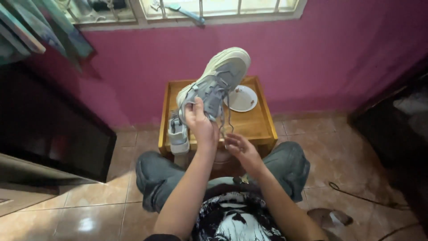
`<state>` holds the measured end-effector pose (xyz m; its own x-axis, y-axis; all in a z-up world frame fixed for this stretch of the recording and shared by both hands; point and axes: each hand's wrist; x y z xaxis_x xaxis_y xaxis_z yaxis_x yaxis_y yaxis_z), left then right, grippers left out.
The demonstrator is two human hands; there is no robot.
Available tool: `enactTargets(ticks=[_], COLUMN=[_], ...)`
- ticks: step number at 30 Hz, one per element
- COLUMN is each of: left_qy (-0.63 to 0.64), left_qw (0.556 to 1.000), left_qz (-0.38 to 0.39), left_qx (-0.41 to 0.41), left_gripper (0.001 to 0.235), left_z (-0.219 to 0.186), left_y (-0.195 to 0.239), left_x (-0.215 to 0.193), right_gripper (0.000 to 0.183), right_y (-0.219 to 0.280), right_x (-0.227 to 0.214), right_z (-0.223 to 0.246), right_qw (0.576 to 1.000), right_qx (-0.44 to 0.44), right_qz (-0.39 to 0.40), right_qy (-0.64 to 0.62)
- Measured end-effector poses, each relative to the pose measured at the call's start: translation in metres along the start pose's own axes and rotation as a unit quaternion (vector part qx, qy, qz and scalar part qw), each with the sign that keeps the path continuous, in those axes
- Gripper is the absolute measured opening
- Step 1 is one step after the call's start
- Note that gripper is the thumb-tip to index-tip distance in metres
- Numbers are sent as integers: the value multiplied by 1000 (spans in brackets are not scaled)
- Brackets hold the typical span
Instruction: The person cleans a gray sneaker using a cloth and a small white bowl. They wipe the shoe's upper and sole, then use a toothbrush to scrub the laces and eyelets. The person continues to wipe the shoe and handle the laces throughout the video.
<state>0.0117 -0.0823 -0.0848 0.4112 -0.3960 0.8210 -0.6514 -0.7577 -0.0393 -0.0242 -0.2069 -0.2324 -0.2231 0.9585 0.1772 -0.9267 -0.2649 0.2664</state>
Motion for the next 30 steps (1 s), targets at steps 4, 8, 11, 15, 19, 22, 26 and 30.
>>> enactTargets(ticks=[4, 8, 11, 15, 19, 22, 26, 30], left_qy=[4, -22, 14, 61, 40, 43, -37, -84], left_qw=[1000, 999, 998, 995, 996, 994, 986, 955], left_qz=[1, 21, 25, 27, 49, 63, 157, 285], left_qx=[12, -29, -53, -75, -60, -77, -47, 10], left_gripper=[11, 15, 13, 17, 16, 15, 32, 83], left_z=[-4, -14, -13, -7, -2, 4, 12, 17], left_y=[-10, -16, -12, 0, 1, 2, -6, -11], left_x=[11, 17, 14, 6, -2, -9, -15, -22], right_gripper=[71, 97, 58, 23, 18, 17, 26, 28], right_y=[-2, -30, -35, -49, -31, -24, -39, -43], right_x=[-3, -16, -5, 13, 36, 41, 40, 40], right_z=[20, 37, 78, 90, 102, 107, 103, 100], right_qw=[994, 981, 958, 878, 901, 901, 914, 916], right_qx=[-14, -171, -264, -347, -325, -334, -351, -359], right_qz=[100, 81, -72, -237, -255, -262, -202, -168], right_qy=[37, 51, 84, 229, 132, 85, -25, -56])
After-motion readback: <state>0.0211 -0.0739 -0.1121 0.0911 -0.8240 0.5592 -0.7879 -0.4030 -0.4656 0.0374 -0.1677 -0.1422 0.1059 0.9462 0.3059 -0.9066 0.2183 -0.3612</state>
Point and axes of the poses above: each hand's wrist, its own y-axis away from the middle knuckle, its own x-axis out of the palm, z = x × y, and after that the axes turned 10 degrees about x, right-handed
